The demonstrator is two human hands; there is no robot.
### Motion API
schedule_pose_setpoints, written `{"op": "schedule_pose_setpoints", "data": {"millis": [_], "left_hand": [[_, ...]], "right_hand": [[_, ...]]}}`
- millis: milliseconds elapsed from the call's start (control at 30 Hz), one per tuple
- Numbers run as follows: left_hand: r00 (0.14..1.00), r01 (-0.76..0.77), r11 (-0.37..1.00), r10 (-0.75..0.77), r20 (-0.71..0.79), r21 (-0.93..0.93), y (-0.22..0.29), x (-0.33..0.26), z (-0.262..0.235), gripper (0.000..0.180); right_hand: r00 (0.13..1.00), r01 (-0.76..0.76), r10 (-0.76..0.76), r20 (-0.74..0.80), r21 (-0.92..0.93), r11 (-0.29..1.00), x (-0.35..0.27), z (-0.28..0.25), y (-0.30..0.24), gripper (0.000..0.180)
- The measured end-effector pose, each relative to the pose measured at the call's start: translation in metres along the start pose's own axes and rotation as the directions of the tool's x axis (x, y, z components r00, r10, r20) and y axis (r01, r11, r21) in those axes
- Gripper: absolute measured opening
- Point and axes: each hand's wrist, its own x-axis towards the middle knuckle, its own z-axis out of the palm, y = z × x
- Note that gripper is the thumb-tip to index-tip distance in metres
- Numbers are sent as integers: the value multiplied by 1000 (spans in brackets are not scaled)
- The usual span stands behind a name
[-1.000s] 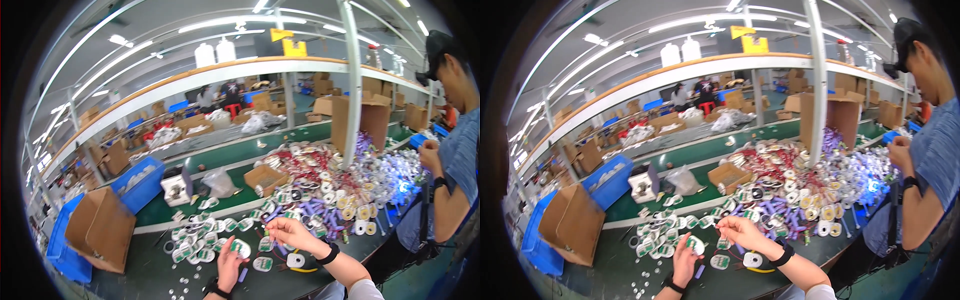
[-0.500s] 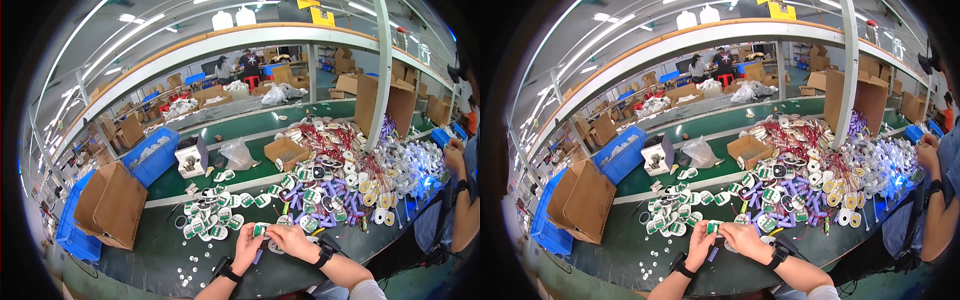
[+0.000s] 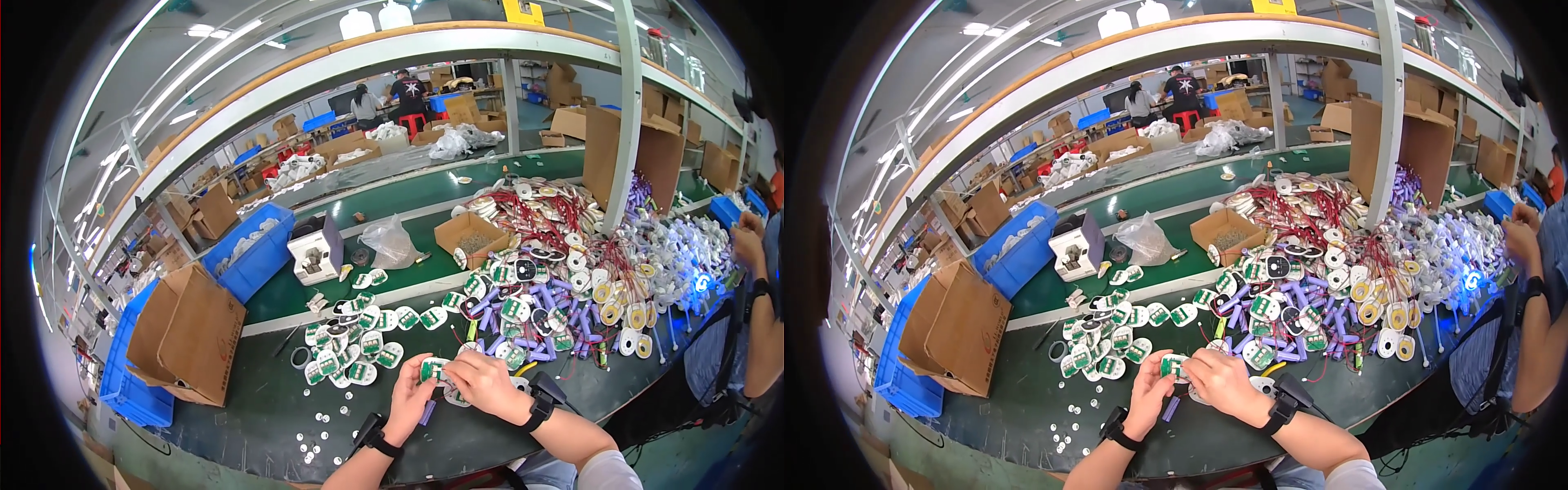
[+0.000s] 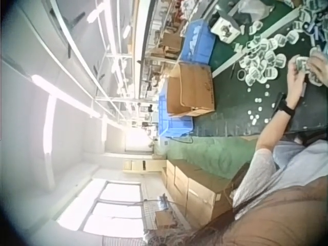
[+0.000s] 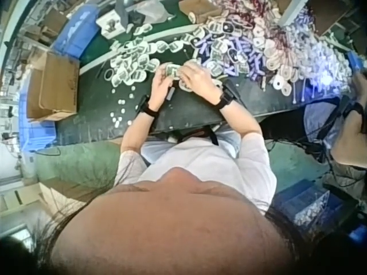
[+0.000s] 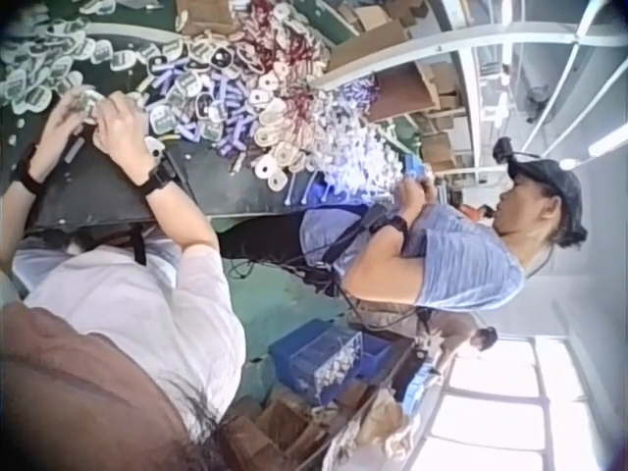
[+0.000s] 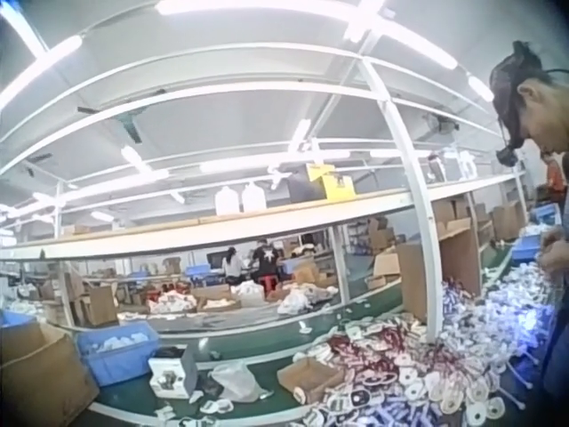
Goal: Assembling small electronic components with buttons and wiring at a factory workbench.
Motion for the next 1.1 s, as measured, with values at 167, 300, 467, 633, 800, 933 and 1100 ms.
{"op": "schedule_pose_setpoints", "data": {"millis": [167, 300, 467, 633, 800, 933, 1100], "left_hand": [[996, 65, 998, -62, 70, -28, 2, -1, 3, 40], [994, 93, 994, -96, 59, 54, 2, 0, 3, 35], [990, 104, 972, -122, 73, 212, 2, 1, -2, 31], [984, 101, 987, -118, 136, 126, -2, 3, -4, 31], [987, 87, 993, -98, 130, 85, -5, 3, -4, 31], [997, 71, 997, -71, 10, -21, -9, 5, 2, 23], [980, 200, 980, -199, 27, -15, -8, 8, -9, 15]], "right_hand": [[1000, -15, 15, 0, 10, 1000, 0, 2, -2, 10], [999, -1, 2, 54, -7, 1000, -3, 4, 2, 10], [997, 11, -9, 80, -14, 1000, -3, 3, 2, 11], [999, 3, -4, 40, 8, 1000, -3, 6, 1, 8], [1000, 8, -8, 30, 0, 1000, -4, 7, 2, 8], [1000, 3, -3, -3, -11, 1000, -2, 6, 4, 9], [999, -31, 31, 31, -7, 1000, -3, 6, 4, 9]]}}
